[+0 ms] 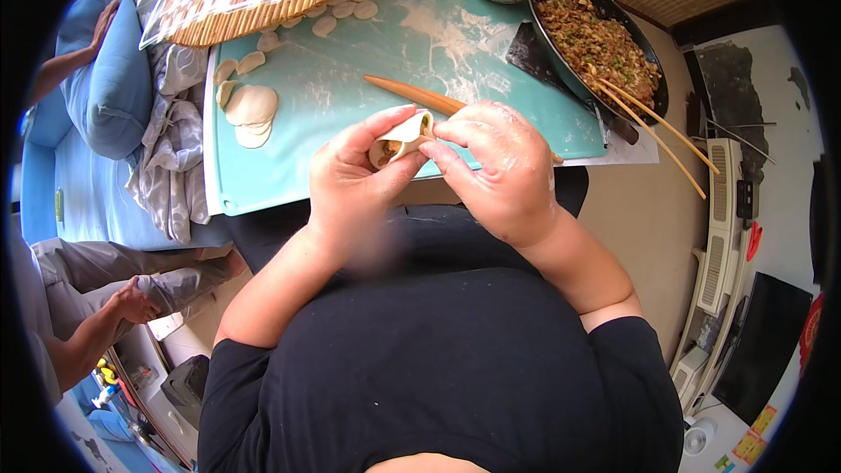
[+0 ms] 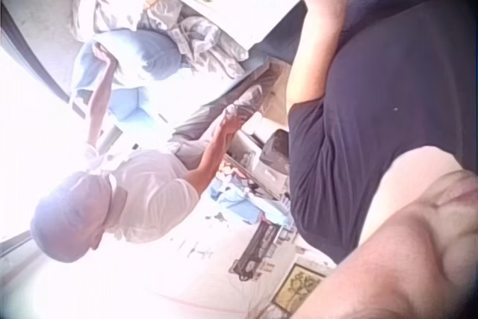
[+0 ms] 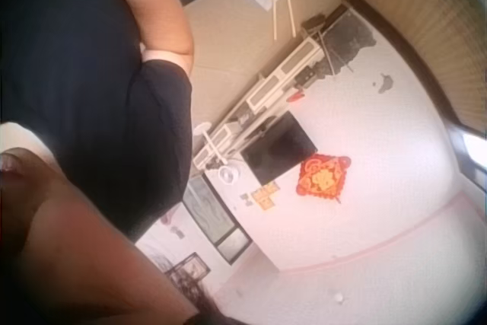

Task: The person fills round dough wrappers with a meat and vegetable mixture using chopsticks, then folds and pleats the edges to seal them into dumplings. The finished dumplings are placed on a bamboo mat on the table.

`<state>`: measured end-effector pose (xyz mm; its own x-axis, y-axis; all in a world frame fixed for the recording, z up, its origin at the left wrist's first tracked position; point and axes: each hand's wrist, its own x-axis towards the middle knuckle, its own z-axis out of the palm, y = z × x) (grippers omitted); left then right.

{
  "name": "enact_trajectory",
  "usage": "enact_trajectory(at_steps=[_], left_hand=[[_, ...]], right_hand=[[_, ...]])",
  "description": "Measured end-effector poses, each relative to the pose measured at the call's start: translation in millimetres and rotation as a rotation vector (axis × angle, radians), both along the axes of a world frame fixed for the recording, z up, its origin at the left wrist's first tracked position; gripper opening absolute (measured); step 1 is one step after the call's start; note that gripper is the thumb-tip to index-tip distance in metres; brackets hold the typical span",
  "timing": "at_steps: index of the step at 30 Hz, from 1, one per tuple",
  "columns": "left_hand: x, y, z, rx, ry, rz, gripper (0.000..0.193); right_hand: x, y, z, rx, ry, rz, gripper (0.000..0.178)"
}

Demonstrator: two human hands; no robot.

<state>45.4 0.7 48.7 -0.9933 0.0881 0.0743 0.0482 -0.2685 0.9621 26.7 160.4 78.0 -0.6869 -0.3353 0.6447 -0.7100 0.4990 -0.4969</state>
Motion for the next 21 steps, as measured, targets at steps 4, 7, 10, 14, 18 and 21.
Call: enact_trajectory(at_steps=[4, 7, 10, 14, 18, 21], left_hand=[[-1, 0, -4, -0.058, 0.026, -0.015, 0.039], [0, 0, -4, -0.08, 0.026, -0.022, 0.039], [0, -1, -3, -0.053, -0.009, -0.027, 0.04], [0, -5, 4, -0.017, -0.03, -0.104, 0.039], [2, -1, 2, -0.001, -0.048, -0.06, 0.037], [3, -2, -1, -0.048, -0.036, -0.046, 0.036]], right_hand=[[-1, -1, -3, 0.033, 0.082, -0.009, 0.013], [-3, -2, -7, 0.006, 0.106, 0.006, 0.012], [-2, 2, -9, -0.013, 0.024, 0.045, 0.015], [4, -2, -6, -0.217, -0.284, -0.049, 0.028], [-1, 2, -17, -0.205, -0.396, 0.157, 0.039], [-2, 1, -22, -0.236, -0.37, 0.201, 0.036]])
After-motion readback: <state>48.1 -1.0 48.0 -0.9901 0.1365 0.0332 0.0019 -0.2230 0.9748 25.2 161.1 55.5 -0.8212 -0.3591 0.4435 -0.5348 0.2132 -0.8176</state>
